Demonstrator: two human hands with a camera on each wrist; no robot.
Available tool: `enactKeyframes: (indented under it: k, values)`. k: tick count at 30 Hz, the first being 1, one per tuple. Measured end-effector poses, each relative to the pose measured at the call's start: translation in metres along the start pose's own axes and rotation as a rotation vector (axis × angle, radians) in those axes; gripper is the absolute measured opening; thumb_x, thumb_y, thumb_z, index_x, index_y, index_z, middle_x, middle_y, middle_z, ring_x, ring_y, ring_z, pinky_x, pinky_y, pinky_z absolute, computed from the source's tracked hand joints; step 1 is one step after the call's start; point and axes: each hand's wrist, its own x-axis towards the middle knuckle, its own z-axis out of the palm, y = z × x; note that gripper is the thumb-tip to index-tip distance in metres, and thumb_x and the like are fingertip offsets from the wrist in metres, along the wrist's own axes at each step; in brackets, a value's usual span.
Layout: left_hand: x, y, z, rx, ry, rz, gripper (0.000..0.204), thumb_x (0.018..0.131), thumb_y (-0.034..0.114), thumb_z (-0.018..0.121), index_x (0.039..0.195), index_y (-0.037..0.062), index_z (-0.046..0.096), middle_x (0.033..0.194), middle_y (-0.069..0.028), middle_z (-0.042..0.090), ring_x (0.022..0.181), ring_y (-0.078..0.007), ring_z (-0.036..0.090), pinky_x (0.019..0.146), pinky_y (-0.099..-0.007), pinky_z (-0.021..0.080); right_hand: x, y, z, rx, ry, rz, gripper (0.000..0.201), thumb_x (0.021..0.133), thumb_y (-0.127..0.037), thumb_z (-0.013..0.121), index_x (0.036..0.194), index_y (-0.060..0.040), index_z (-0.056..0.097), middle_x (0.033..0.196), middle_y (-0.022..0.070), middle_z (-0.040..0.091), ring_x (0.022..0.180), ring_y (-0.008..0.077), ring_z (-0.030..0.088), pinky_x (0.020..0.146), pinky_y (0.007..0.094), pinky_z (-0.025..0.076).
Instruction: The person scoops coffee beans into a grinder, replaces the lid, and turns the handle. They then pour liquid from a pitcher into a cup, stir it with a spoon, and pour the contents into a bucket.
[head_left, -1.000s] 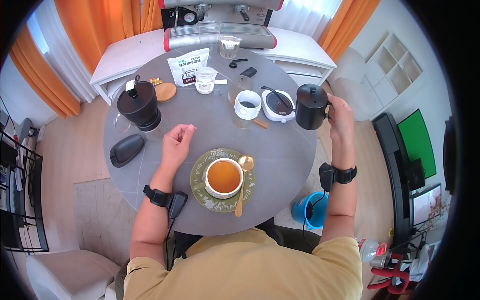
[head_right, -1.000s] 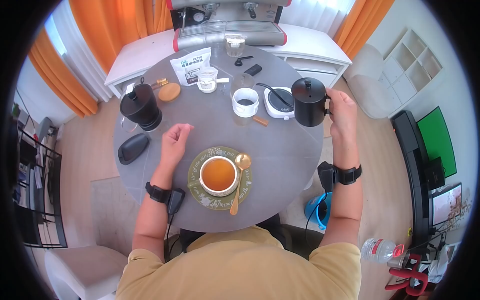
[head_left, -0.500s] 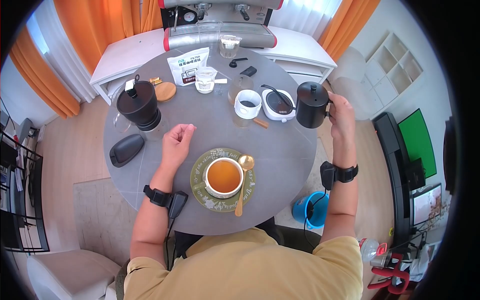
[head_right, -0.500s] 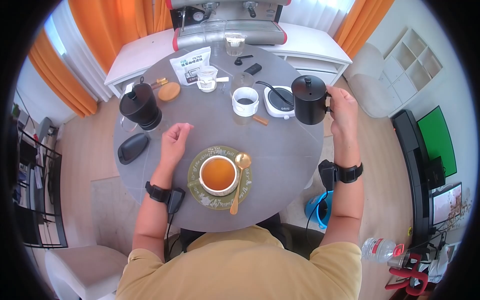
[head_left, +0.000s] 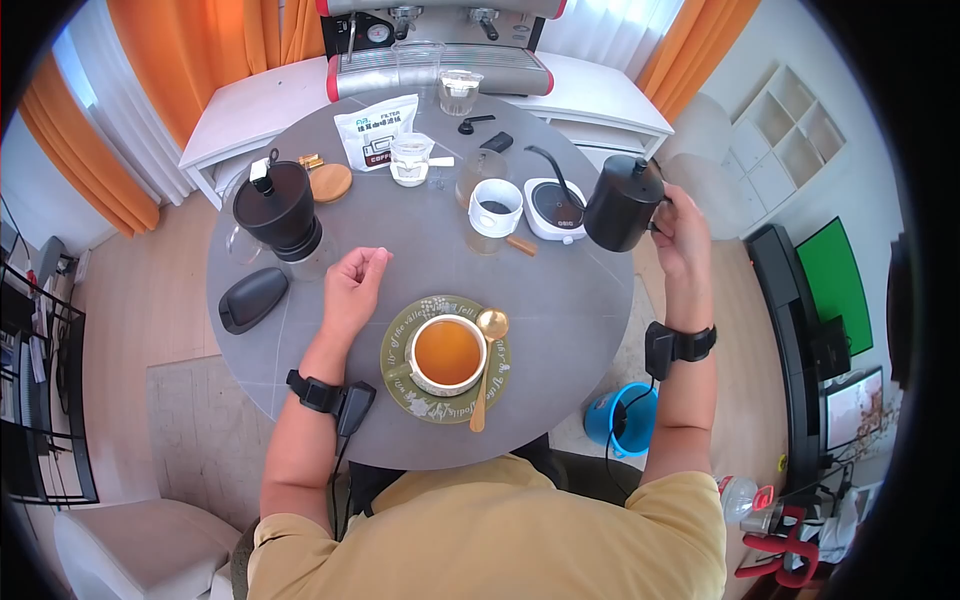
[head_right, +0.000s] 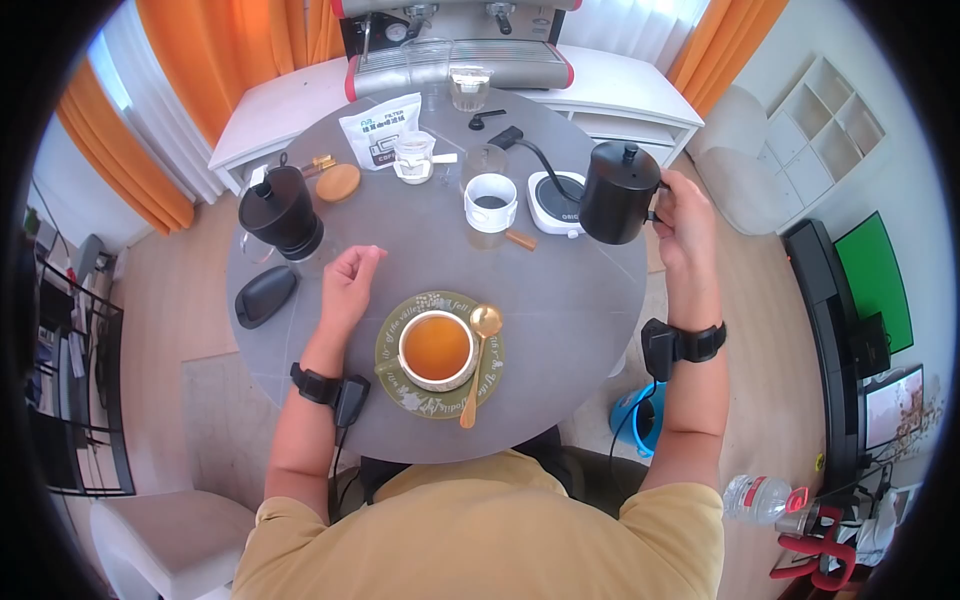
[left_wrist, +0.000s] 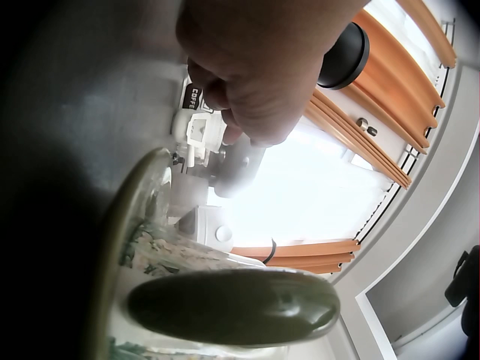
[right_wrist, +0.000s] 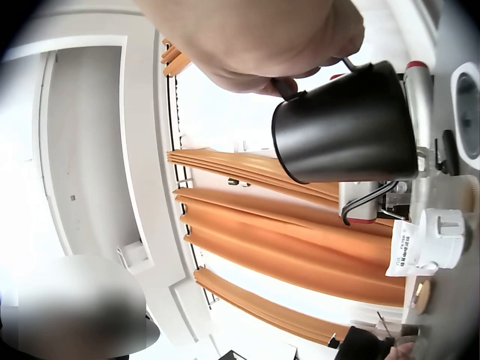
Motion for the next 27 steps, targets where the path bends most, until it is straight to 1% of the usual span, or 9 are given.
enactKeyframes:
  k: [3, 5, 7, 8, 10, 13, 19, 24, 27]
  values:
    - [-0.001, 0.005, 0.001, -0.006, -0.004, -0.014, 0.022, 0.093, 0.020, 0.058, 0.086, 0.0007, 0.066, 0.058, 0.0123, 0.041, 0.053, 0.0021, 0.029, 0.046, -0.0188, 0.022, 0.009, 0.005, -0.008, 0.193, -0.060, 0.105, 0.029, 0.087, -0.022, 0.057, 0.062, -0.0178, 0.043, 0.049, -0.0082, 0.028, 0.043, 0.0048, 0.029, 0.039, 0.0219, 0.019]
    - [-0.002, 0.006, 0.001, -0.014, -0.010, -0.032, 0.022, 0.093, 0.020, 0.058, 0.086, 0.0006, 0.066, 0.058, 0.0124, 0.041, 0.053, 0.0022, 0.029, 0.046, -0.0188, 0.022, 0.016, 0.009, -0.013, 0.256, -0.107, 0.117, 0.029, 0.086, -0.022, 0.059, 0.062, -0.0183, 0.043, 0.049, -0.0078, 0.029, 0.044, 0.0053, 0.028, 0.040, 0.0225, 0.019]
    - [-0.001, 0.004, -0.001, -0.011, -0.029, -0.040, 0.023, 0.094, 0.021, 0.056, 0.089, 0.0016, 0.065, 0.067, 0.0101, 0.049, 0.059, 0.0017, 0.035, 0.050, -0.0172, 0.025, 0.023, 0.016, -0.015, 0.319, -0.153, 0.127, 0.030, 0.085, -0.023, 0.061, 0.062, -0.0189, 0.042, 0.050, -0.0074, 0.031, 0.044, 0.0057, 0.028, 0.042, 0.0231, 0.019]
    - [-0.001, 0.003, 0.000, -0.012, -0.032, -0.040, 0.023, 0.094, 0.021, 0.056, 0.089, 0.0016, 0.065, 0.067, 0.0101, 0.049, 0.059, 0.0017, 0.035, 0.050, -0.0172, 0.025, 0.027, 0.021, -0.013, 0.313, -0.107, 0.103, 0.029, 0.084, -0.023, 0.061, 0.062, -0.0190, 0.043, 0.049, -0.0076, 0.031, 0.043, 0.0057, 0.028, 0.042, 0.0234, 0.019]
    - [-0.001, 0.004, 0.001, -0.028, -0.015, -0.035, 0.022, 0.093, 0.020, 0.058, 0.087, 0.0005, 0.065, 0.059, 0.0123, 0.041, 0.053, 0.0023, 0.029, 0.046, -0.0187, 0.022, 0.036, 0.032, -0.009, 0.308, -0.061, 0.077, 0.029, 0.084, -0.023, 0.062, 0.063, -0.0192, 0.043, 0.049, -0.0078, 0.031, 0.043, 0.0057, 0.028, 0.042, 0.0237, 0.018]
    - [-0.002, 0.008, 0.001, -0.019, -0.010, -0.033, 0.022, 0.093, 0.020, 0.058, 0.086, 0.0009, 0.066, 0.058, 0.0124, 0.040, 0.053, 0.0022, 0.029, 0.046, -0.0189, 0.022, 0.052, 0.059, -0.006, 0.263, 0.038, 0.040, 0.026, 0.083, -0.020, 0.063, 0.065, -0.0186, 0.045, 0.049, -0.0082, 0.031, 0.041, 0.0051, 0.027, 0.042, 0.0246, 0.017]
    - [-0.001, 0.007, 0.001, 0.007, 0.006, -0.022, 0.021, 0.092, 0.020, 0.059, 0.085, 0.0012, 0.066, 0.057, 0.0126, 0.039, 0.052, 0.0020, 0.029, 0.046, -0.0194, 0.022, 0.074, 0.113, 0.006, 0.274, 0.092, 0.025, 0.020, 0.083, -0.018, 0.062, 0.070, -0.0158, 0.047, 0.051, -0.0080, 0.032, 0.042, 0.0048, 0.028, 0.041, 0.0251, 0.017]
    - [0.000, 0.003, 0.001, 0.017, 0.006, -0.015, 0.021, 0.093, 0.020, 0.059, 0.085, 0.0012, 0.066, 0.058, 0.0125, 0.039, 0.053, 0.0020, 0.029, 0.046, -0.0193, 0.022, 0.075, 0.127, 0.015, 0.223, 0.158, 0.040, 0.021, 0.085, -0.022, 0.060, 0.070, -0.0166, 0.046, 0.051, -0.0078, 0.029, 0.043, 0.0054, 0.027, 0.042, 0.0249, 0.018]
    - [0.000, 0.000, 0.003, -0.004, 0.005, -0.010, 0.021, 0.093, 0.020, 0.059, 0.085, 0.0012, 0.066, 0.058, 0.0125, 0.039, 0.053, 0.0020, 0.029, 0.046, -0.0192, 0.022, 0.068, 0.127, 0.018, 0.151, 0.170, 0.005, 0.020, 0.086, -0.026, 0.061, 0.074, -0.0155, 0.049, 0.054, -0.0073, 0.034, 0.047, 0.0048, 0.031, 0.043, 0.0237, 0.021]
